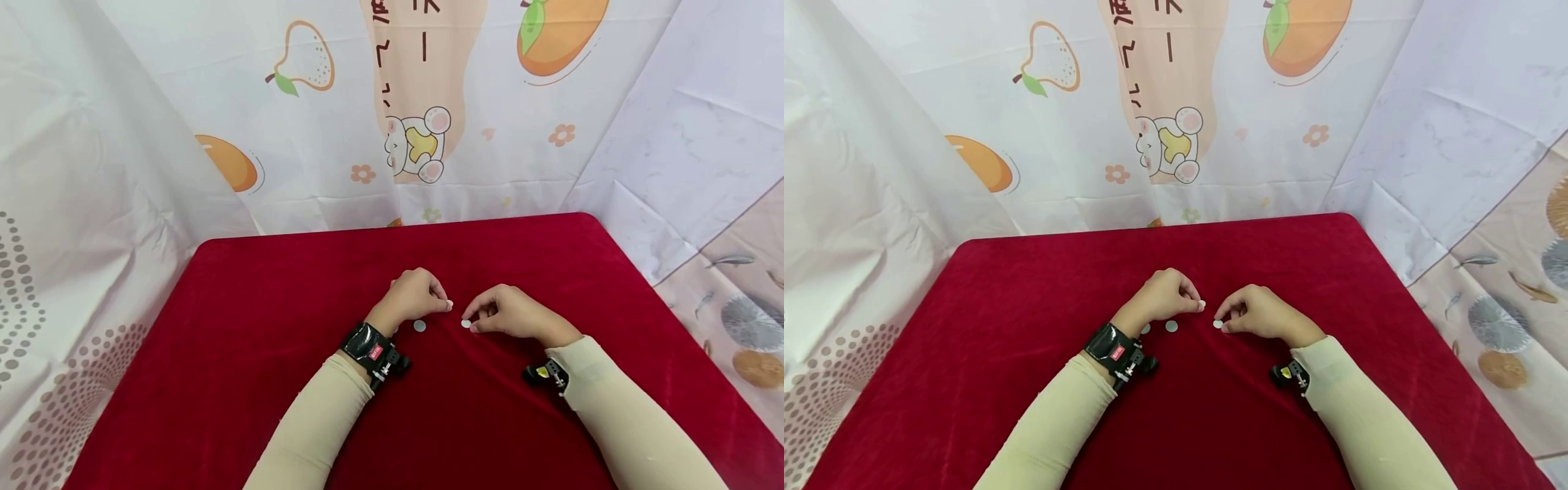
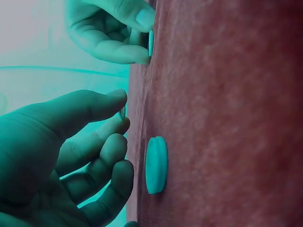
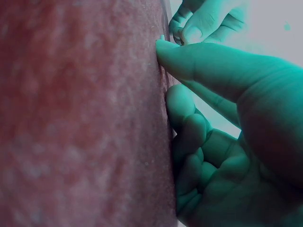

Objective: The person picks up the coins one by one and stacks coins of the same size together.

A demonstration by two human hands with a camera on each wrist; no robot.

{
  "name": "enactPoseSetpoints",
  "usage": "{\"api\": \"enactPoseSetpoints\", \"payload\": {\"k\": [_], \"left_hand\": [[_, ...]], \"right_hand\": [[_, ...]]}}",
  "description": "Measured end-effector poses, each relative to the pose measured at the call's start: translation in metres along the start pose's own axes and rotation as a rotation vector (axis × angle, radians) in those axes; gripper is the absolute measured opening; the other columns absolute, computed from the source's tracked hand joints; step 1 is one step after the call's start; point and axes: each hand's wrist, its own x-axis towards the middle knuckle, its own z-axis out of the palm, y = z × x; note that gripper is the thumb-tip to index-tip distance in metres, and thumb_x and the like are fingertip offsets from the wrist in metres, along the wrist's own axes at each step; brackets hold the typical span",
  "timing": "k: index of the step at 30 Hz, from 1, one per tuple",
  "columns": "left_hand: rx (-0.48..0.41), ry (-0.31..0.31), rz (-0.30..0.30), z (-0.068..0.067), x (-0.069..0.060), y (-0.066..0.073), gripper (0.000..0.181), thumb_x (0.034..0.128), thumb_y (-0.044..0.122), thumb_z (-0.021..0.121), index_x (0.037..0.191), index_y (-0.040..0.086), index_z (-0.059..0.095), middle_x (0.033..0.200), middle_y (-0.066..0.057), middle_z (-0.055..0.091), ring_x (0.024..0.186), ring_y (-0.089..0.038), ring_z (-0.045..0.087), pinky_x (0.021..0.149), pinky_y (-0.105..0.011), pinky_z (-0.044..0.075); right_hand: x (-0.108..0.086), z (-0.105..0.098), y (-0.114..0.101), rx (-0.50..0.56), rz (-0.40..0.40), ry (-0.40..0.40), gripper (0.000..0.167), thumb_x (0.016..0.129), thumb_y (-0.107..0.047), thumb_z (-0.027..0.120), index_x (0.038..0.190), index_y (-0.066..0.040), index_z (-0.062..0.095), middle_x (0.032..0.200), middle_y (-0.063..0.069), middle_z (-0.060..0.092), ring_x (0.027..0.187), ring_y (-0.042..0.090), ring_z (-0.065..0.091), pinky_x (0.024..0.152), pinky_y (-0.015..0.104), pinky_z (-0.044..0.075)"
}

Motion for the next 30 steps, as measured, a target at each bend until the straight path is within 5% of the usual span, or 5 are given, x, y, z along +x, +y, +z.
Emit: {"api": "enactPoseSetpoints", "payload": {"k": [10, 30], "left_hand": [[-0.033, -0.021, 0.034, 0.0, -0.009, 0.004, 0.011, 0.0895, 0.036, 0.082, 0.082, 0.028, 0.081, 0.066, 0.009, 0.068, 0.068, -0.011, 0.062, 0.076, -0.037, 0.046], [0.084, 0.012, 0.095, 0.01, -0.014, 0.016, 0.013, 0.0882, 0.043, 0.082, 0.079, 0.034, 0.079, 0.061, 0.017, 0.065, 0.069, -0.004, 0.06, 0.086, -0.042, 0.038]], "right_hand": [[-0.001, 0.0, 0.0, -0.003, 0.007, 0.003, 0.018, 0.086, -0.018, 0.085, 0.099, -0.03, 0.081, 0.068, -0.004, 0.067, 0.059, 0.01, 0.055, 0.058, 0.025, 0.046], [0.0, 0.0, -0.001, -0.009, 0.007, -0.002, 0.018, 0.086, -0.018, 0.085, 0.099, -0.03, 0.081, 0.068, -0.004, 0.066, 0.059, 0.009, 0.054, 0.058, 0.024, 0.045]]}}
